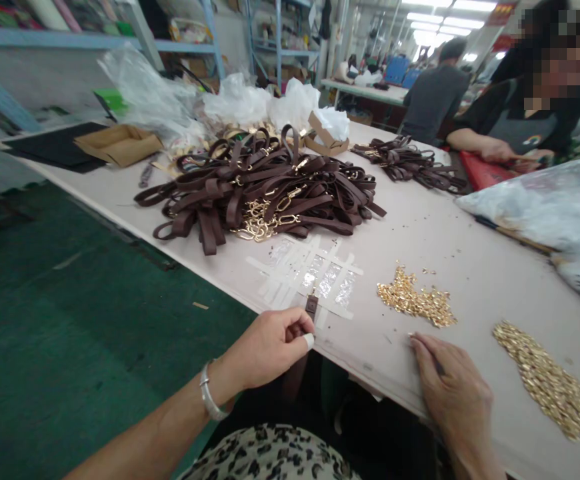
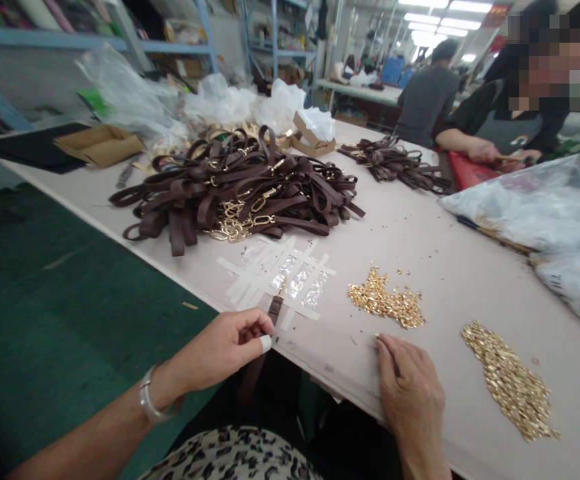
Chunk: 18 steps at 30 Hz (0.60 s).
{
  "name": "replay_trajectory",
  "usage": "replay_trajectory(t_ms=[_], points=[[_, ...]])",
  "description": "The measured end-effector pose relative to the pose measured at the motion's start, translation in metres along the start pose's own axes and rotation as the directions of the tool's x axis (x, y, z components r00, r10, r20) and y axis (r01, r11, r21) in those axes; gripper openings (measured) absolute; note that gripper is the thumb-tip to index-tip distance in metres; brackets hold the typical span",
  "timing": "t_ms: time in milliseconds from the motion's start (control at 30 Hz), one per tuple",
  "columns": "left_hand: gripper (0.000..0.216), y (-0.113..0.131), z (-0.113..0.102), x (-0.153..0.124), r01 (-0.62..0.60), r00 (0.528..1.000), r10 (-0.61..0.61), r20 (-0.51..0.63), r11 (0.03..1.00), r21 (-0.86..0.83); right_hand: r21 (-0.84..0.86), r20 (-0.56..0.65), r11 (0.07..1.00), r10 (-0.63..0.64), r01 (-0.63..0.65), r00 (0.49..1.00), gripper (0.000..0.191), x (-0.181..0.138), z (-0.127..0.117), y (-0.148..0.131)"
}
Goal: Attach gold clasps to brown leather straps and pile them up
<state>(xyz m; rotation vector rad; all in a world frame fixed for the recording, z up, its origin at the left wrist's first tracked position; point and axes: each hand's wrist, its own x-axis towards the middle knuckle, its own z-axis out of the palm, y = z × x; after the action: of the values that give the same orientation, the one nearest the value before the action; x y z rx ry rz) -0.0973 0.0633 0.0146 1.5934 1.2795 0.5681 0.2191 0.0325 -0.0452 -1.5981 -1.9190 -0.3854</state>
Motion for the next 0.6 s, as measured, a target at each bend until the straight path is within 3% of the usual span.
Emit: replay_trajectory(t_ms=[100, 233, 400, 600], points=[[0.02, 0.002, -0.003, -0.003, 0.001, 0.997, 0.027, -0.072, 0.932, 0.363, 0.047, 0.08, 0.998, -0.05, 0.046, 0.996, 0.023, -0.001, -0.003, 0.002], [0.032, 0.002, -0.002, 0.004, 0.053, 0.968, 0.101, -0.228, 0.809, 0.585, 0.063, 0.105, 0.997, 0.029, -0.036, 0.994, 0.022, -0.006, -0.008, 0.001], [0.031, 0.002, -0.002, 0.014, 0.077, 0.962, 0.118, -0.245, 0.746, 0.661, 0.113, 0.064, 0.988, 0.094, -0.101, 0.993, 0.017, -0.018, -0.017, -0.007], [0.03, 0.001, -0.01, 0.017, 0.024, 0.966, 0.133, -0.222, 0.808, 0.589, 0.024, 0.206, 0.998, 0.049, -0.055, 0.977, 0.036, -0.019, -0.011, -0.007]])
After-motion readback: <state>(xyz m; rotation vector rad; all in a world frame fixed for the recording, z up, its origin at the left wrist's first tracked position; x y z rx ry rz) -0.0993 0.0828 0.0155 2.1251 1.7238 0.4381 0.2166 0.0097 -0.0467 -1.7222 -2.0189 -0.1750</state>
